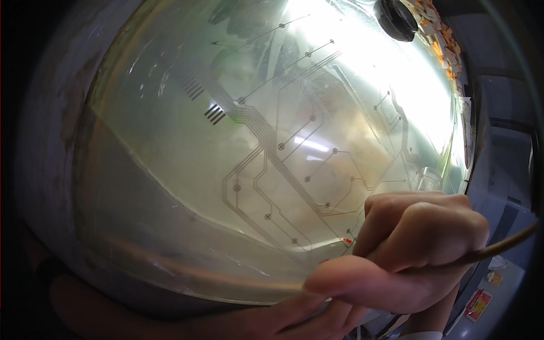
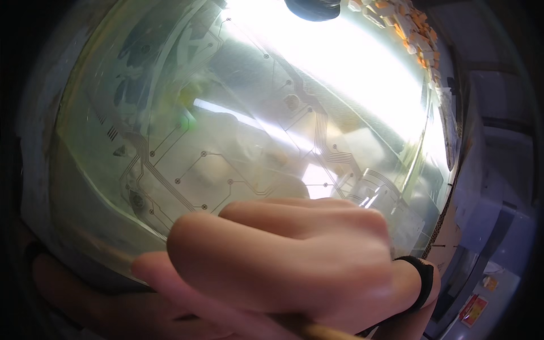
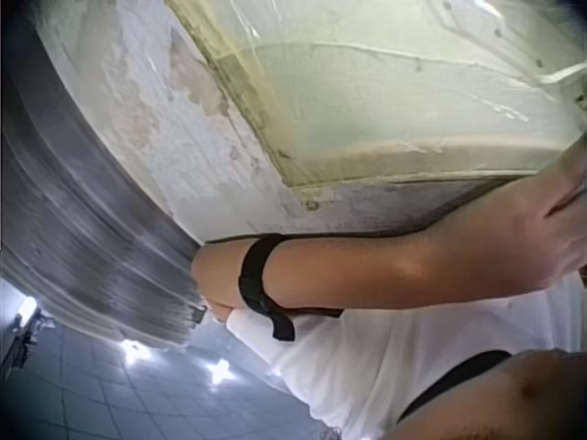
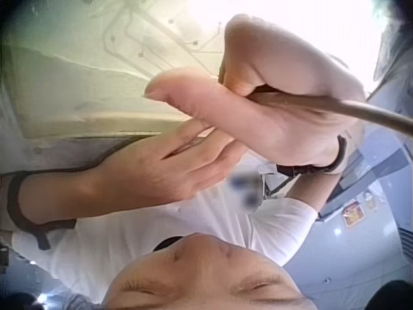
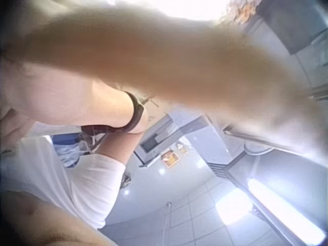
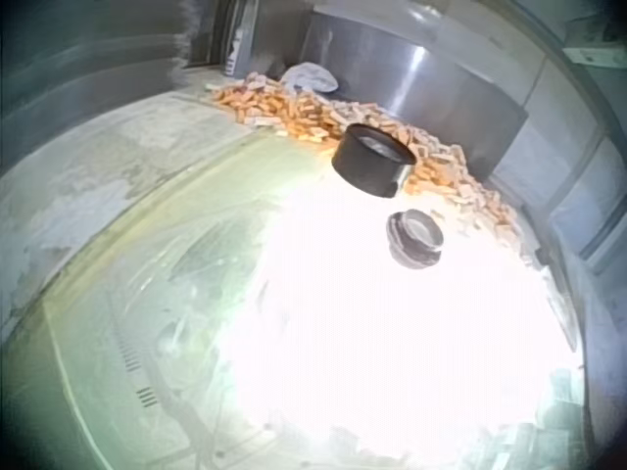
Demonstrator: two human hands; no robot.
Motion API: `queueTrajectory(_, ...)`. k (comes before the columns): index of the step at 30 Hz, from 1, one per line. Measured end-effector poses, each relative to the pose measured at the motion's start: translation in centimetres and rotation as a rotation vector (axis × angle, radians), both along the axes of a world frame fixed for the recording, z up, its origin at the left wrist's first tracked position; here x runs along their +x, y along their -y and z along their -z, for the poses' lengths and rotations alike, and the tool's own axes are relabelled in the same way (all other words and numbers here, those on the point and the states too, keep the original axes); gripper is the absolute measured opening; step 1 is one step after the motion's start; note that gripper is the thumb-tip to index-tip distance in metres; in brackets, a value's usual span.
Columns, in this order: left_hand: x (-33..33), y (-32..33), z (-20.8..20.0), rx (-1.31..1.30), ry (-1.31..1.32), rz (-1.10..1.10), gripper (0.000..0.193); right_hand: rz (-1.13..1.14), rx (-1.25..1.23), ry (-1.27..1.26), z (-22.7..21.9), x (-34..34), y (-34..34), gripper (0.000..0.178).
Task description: Inspecting and marking a transparent circuit board sheet on a light table using a fine stylus.
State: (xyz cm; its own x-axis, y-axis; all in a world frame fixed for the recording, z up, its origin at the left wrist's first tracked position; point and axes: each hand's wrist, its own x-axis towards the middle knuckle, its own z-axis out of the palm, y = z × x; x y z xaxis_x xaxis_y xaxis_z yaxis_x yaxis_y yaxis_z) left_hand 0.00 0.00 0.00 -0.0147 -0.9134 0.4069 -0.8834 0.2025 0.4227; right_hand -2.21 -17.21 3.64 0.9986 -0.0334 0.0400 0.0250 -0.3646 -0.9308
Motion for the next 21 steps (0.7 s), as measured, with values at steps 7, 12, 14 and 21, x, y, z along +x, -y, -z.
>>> queueTrajectory(7, -0.3, 0.7, 0.6, -0.093, -0.018, -0.079, 0.034, 0.382, 0.388, -0.121, 0.7, -0.6, -1.0, 0.035)
queueTrajectory(12, 0.0, 0.7, 0.4, -0.109, -0.038, -0.100, 0.033, 0.330, 0.410, -0.095, -1.1, 1.0, -1.1, 0.036)
queueTrajectory(14, 0.7, 0.8, 0.2, -0.091, 0.109, 0.041, 0.036, 0.268, 0.397, -0.062, -1.7, 0.8, -0.9, 0.037)
queueTrajectory(21, 2.8, 0.3, -0.3, -0.092, 0.253, 0.098, 0.036, 0.324, 0.033, 0.141, -2.4, 1.5, -0.8, 0.040)
